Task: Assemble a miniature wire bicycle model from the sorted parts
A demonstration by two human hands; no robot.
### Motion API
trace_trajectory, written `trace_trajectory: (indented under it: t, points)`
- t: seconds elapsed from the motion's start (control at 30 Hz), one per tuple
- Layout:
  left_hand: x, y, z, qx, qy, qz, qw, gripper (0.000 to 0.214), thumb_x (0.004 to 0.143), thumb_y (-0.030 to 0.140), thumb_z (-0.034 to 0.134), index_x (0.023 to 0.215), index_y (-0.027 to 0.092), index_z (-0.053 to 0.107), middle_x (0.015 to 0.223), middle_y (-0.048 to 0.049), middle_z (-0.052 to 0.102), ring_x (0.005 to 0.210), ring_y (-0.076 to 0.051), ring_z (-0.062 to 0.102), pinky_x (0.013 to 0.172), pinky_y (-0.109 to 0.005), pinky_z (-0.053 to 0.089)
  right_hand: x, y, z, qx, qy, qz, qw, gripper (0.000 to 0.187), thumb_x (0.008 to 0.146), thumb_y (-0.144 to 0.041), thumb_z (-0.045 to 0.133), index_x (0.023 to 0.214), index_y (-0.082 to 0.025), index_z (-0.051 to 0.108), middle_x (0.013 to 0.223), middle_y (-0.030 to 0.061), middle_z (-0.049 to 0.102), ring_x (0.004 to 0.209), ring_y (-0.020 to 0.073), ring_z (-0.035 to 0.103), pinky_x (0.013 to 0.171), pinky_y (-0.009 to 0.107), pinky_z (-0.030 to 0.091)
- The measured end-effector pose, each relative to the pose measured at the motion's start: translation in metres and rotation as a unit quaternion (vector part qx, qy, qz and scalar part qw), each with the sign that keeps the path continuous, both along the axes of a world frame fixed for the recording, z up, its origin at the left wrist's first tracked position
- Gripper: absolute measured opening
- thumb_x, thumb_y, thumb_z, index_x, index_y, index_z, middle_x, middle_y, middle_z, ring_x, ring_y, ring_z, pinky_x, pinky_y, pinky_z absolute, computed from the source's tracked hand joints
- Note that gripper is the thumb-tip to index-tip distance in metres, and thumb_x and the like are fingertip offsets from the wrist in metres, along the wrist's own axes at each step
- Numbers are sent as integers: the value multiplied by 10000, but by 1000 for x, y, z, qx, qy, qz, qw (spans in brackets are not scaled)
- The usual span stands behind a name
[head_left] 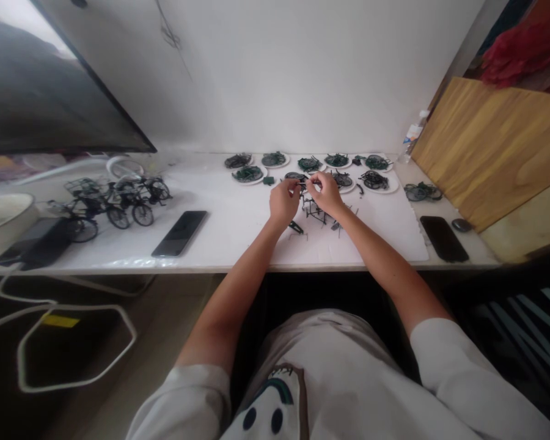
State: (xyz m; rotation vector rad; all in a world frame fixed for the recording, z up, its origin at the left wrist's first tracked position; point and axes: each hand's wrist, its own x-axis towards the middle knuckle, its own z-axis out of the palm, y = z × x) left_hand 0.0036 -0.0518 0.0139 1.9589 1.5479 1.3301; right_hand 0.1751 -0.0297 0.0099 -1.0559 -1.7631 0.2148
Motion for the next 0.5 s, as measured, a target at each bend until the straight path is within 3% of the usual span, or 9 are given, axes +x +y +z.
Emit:
trace_trajectory:
  t: [0.2, 0.5]
  points:
    - [-1, 2, -3, 4, 1, -4, 1000, 308, 1014, 306, 618, 1244, 182, 783, 1132, -124, 831, 850, -232, 727, 879, -375, 575, -1, -1, 0, -5, -6, 3, 1000, 272, 1021, -489, 564, 866, -273, 512, 907, 91, 638, 940, 278, 554, 939, 457, 469]
    - [-1, 6, -6, 1, -3, -4, 1000, 300, 1012, 311, 628, 1239, 194, 783, 1134, -119, 835, 860, -229, 737, 888, -369, 579, -1, 0, -2, -12, 3, 18, 1000, 365, 1041, -605, 536, 897, -269, 541, 940, 99, 655, 971, 281, 581, 905, 445, 491]
